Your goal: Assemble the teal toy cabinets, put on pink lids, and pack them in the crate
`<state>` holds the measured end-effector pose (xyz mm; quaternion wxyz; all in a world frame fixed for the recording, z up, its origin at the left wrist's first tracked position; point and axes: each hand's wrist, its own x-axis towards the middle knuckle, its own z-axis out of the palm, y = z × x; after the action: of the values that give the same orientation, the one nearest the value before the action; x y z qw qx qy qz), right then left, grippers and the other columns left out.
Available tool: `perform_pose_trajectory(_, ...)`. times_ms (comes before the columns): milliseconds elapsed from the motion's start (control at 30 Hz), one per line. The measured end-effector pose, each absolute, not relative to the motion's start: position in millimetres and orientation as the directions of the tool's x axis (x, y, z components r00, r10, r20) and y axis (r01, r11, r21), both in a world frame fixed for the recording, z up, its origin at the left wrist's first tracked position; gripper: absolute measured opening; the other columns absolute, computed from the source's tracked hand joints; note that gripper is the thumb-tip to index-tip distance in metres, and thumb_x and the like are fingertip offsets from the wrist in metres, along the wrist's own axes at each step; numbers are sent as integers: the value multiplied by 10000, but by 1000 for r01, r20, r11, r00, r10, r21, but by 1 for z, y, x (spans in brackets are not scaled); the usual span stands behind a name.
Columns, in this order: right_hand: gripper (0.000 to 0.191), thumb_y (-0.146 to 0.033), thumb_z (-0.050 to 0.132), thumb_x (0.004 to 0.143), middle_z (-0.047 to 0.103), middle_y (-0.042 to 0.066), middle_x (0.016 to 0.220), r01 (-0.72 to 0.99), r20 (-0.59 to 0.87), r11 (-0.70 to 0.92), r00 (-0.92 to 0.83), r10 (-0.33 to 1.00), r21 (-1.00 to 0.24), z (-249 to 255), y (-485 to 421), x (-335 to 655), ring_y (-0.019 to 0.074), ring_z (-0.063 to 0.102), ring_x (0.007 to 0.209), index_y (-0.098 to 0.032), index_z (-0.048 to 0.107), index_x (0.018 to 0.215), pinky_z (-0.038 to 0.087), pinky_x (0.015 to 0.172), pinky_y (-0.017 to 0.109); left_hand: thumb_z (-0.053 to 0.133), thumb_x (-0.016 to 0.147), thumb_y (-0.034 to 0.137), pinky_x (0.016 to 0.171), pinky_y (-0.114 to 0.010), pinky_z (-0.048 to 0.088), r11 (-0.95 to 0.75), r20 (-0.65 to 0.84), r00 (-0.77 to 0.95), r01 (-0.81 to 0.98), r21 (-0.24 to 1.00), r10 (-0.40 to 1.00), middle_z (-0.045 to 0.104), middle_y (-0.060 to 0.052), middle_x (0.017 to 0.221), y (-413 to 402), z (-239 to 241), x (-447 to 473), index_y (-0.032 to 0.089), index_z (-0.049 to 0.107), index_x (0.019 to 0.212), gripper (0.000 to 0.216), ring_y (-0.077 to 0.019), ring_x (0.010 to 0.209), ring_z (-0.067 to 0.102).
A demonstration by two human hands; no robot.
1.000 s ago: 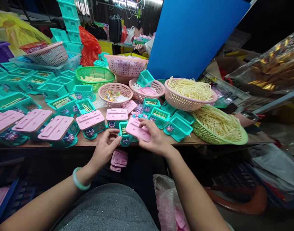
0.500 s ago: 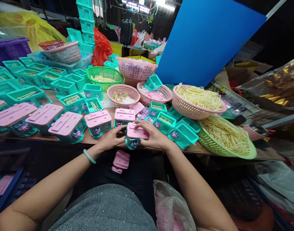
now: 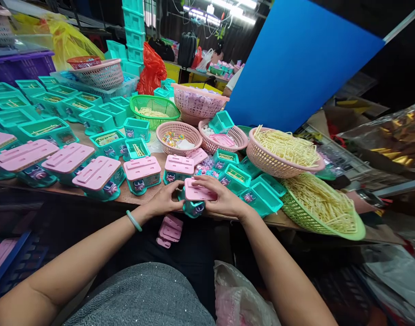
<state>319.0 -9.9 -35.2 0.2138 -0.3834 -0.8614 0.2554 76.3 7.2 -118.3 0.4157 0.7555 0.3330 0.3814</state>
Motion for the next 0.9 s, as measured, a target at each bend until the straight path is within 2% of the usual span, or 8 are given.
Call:
perform_pose_trajectory(133, 565, -201, 683, 856, 576, 90, 1522, 575, 221, 569, -563, 796, -588, -44, -7, 316, 302, 468, 1478, -300, 617, 1408, 300, 1260, 596, 890, 613, 317, 1151, -544, 438, -420, 301, 434, 210, 883, 849, 589, -158, 1404, -6, -119, 89, 204, 464, 1393, 896, -374, 1337, 560)
perform_pose_trajectory(233, 550, -231, 686, 869, 578, 90, 1522, 587, 239, 499, -464, 853, -638, -48, -9, 319, 302, 469, 1479, -294, 616, 1411, 313, 1258, 570, 844, 687, 360, 1087, -554, 478, -370, 263, 385, 236, 899, 885, 599, -160, 1327, -12, -120, 93, 195, 439, 1362, 804, -372, 1269, 593)
perform_pose_trajectory(333, 576, -247, 665, 886, 576, 73, 1525, 561, 206, 431, -419, 884, -707, -44, -14, 324, 287, 476, 1477, -298, 575, 1453, 335, 1257, 528, 828, 673, 317, 1035, -502, 514, -366, 239, 443, 226, 903, 864, 634, -124, 1261, -4, -118, 82, 203, 479, 1307, 732, -340, 1182, 636)
perform_pose_trajectory(500, 612, -162, 645, 870, 528, 79, 1570, 553, 223, 563, -563, 796, -614, -39, -19, 318, 288, 419, 1512, -317, 573, 1459, 289, 1270, 571, 811, 641, 247, 1018, -438, 532, -391, 225, 583, 176, 903, 781, 684, -88, 1255, 19, -111, 64, 217, 528, 1318, 734, -307, 1156, 660)
perform_pose_trajectory(600, 665, -119, 602, 864, 460, 62, 1623, 547, 190, 593, -620, 761, -592, -44, -17, 316, 278, 361, 1545, -335, 546, 1490, 296, 1269, 570, 808, 644, 256, 1055, -466, 515, -386, 215, 618, 156, 909, 756, 684, -109, 1288, 24, -110, 61, 201, 546, 1328, 734, -326, 1196, 650)
perform_pose_trajectory(767, 699, -147, 585, 878, 354, 10, 1695, 529, 163, 634, -682, 713, -564, -58, -14, 325, 313, 184, 1614, -355, 488, 1538, 181, 1283, 643, 821, 633, 263, 1094, -499, 501, -354, 213, 621, 112, 928, 755, 696, -116, 1312, 25, -112, 60, 193, 586, 1331, 739, -349, 1243, 645)
perform_pose_trajectory(833, 734, -148, 584, 862, 316, 0, 1711, 548, 164, 652, -687, 708, -524, -62, -15, 327, 329, 151, 1619, -359, 464, 1554, 156, 1280, 662, 812, 674, 280, 1103, -482, 507, -334, 222, 604, 78, 939, 765, 679, -111, 1375, 23, -111, 62, 212, 574, 1379, 747, -339, 1295, 629)
perform_pose_trajectory(900, 812, -123, 580, 822, 274, -10, 1725, 574, 173, 668, -683, 710, -473, -64, -19, 325, 332, 133, 1622, -369, 419, 1580, 140, 1279, 670, 731, 806, 329, 1146, -469, 478, -316, 239, 558, 44, 948, 795, 609, -115, 1489, 19, -110, 69, 224, 533, 1444, 676, -315, 1389, 568)
